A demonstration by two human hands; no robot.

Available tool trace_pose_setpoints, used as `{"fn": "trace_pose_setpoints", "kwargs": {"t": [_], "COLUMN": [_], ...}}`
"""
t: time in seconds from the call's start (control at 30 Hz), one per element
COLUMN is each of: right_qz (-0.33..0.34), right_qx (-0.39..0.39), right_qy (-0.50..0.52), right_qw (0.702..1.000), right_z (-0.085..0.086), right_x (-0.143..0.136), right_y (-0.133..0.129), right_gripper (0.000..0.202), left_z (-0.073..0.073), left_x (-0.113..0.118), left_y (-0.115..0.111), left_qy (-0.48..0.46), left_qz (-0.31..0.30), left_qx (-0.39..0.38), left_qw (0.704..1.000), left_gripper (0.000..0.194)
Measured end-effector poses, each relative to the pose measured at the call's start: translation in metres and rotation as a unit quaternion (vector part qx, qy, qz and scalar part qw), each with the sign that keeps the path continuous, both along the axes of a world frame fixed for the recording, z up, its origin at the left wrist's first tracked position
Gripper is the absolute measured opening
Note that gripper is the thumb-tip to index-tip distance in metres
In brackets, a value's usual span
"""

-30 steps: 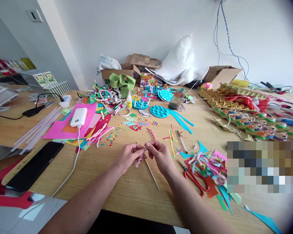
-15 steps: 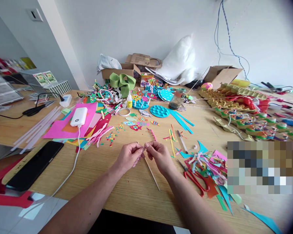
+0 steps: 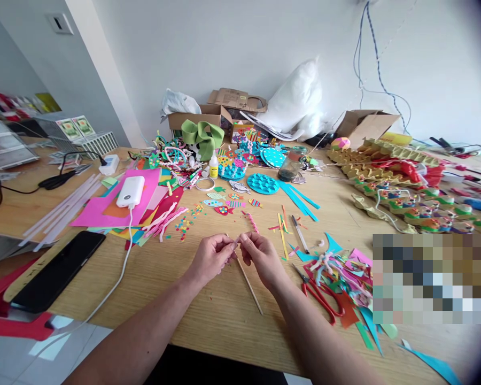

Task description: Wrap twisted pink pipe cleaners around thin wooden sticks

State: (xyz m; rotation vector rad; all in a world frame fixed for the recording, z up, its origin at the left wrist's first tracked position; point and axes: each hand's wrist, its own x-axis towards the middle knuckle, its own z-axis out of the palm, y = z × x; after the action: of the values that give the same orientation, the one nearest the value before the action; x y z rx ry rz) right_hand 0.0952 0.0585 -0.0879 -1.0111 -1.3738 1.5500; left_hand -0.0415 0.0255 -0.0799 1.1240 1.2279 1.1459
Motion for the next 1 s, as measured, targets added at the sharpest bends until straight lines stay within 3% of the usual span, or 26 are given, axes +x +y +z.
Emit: {"fn": "trace_pose_setpoints", "kwargs": {"t": [0.3,0.57,0.7,0.83,1.0], "right_qz": [0.008,-0.006,-0.014,-0.052,-0.057], "right_qx": [-0.002,-0.010,-0.001,0.002,0.033], "right_qy": [0.003,0.008,-0.006,0.006,-0.055], "right_qw": [1.000,1.000,1.000,0.999,0.996], "right_z": [-0.0021,-0.0005,0.0004,-0.0006,0.0018], "right_x": [-0.0003,-0.0011,-0.0010,-0.0005,0.0004], "right_y": [-0.0010,-0.0003,0.0000,0.0004,0.0002], "right_gripper": [0.037,0.038,0.038,0.040,0.038], "left_z": [-0.0049,-0.0059,-0.0055,-0.0033,-0.0037], "left_x": [-0.0003,-0.0004,0.0009,-0.0001,-0.0048], "left_y": [0.0008,0.0016,0.0008,0.0014,0.0072], "left_qy": [0.011,-0.001,0.005,-0.050,-0.163], "left_qz": [-0.026,0.006,-0.010,-0.008,0.063], "left_qx": [-0.002,-0.015,-0.031,-0.060,-0.025], "left_qw": [1.000,1.000,0.999,0.997,0.984], "left_gripper": [0.025,0.027,0.028,0.032,0.027]}}
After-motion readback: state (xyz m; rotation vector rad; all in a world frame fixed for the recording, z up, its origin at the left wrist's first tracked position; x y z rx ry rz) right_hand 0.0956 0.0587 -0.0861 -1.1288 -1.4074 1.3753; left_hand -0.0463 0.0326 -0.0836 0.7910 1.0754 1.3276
